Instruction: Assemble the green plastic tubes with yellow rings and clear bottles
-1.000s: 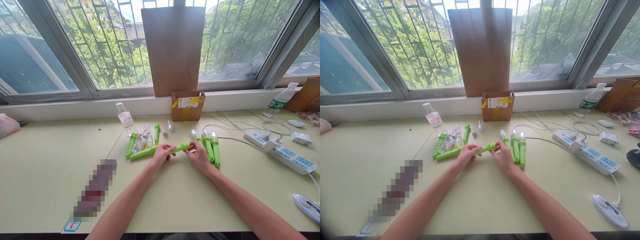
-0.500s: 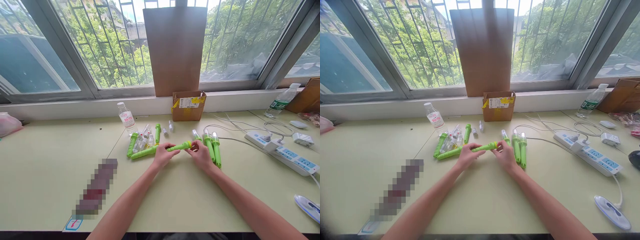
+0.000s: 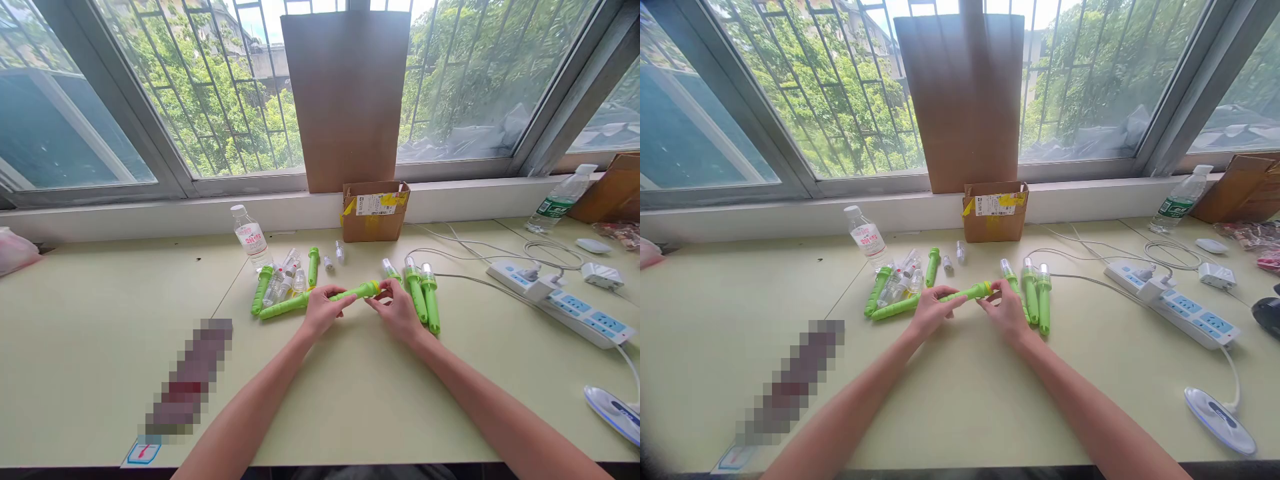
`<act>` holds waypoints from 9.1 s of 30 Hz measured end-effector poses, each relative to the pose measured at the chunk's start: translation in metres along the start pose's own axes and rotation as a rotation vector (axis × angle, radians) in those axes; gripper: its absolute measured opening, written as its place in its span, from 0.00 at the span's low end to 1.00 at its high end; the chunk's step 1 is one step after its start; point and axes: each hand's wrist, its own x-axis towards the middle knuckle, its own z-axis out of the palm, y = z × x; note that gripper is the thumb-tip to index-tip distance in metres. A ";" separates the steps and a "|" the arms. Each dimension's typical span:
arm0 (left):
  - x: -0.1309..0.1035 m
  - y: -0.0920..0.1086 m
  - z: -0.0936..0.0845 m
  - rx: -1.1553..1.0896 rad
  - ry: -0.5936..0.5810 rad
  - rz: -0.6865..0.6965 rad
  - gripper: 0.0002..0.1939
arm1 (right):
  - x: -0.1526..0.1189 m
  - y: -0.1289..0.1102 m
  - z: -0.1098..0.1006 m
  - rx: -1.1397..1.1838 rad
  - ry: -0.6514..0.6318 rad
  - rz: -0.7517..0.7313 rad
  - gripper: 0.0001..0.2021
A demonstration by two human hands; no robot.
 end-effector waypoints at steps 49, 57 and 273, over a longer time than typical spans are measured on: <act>0.000 -0.005 0.004 0.069 0.004 0.069 0.17 | -0.002 0.002 0.002 -0.059 0.005 -0.018 0.18; 0.001 -0.001 0.002 -0.070 -0.061 -0.044 0.19 | -0.002 0.003 0.003 -0.032 0.019 -0.025 0.16; -0.002 0.001 -0.002 0.210 -0.291 -0.024 0.24 | -0.004 -0.002 0.003 -0.098 0.020 -0.196 0.11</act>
